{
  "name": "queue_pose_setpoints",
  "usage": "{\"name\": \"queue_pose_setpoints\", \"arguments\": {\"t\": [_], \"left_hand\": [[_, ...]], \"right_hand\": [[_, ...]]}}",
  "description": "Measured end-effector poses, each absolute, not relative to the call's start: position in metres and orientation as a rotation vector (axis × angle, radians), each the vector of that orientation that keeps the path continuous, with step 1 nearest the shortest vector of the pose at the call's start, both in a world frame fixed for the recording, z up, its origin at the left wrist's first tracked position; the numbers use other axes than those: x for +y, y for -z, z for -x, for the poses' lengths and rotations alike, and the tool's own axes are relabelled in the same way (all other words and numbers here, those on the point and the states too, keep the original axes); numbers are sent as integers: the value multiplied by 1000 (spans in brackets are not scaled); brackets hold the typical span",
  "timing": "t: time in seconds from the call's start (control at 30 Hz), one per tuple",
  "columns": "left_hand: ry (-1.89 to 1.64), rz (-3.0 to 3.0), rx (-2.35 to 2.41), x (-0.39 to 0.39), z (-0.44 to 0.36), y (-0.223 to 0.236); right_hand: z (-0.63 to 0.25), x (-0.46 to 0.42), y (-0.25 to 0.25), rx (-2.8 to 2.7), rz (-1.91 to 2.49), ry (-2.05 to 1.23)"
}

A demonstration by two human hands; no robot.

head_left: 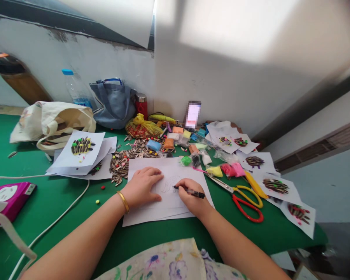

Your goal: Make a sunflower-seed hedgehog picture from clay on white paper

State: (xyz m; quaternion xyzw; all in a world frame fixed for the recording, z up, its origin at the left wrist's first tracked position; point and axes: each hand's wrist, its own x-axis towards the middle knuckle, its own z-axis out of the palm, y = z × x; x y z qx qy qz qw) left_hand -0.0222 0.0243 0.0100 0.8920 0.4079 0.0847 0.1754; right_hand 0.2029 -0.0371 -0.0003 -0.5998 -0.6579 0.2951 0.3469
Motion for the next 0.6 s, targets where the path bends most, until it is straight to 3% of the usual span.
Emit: {"name": "queue_pose_setpoints", "arguments": {"t": [0.6], "left_hand": [[-215, -2505, 1168, 24, 21, -13]], "right_hand": [[-209, -35, 0, -1668, 1591, -758]]}}
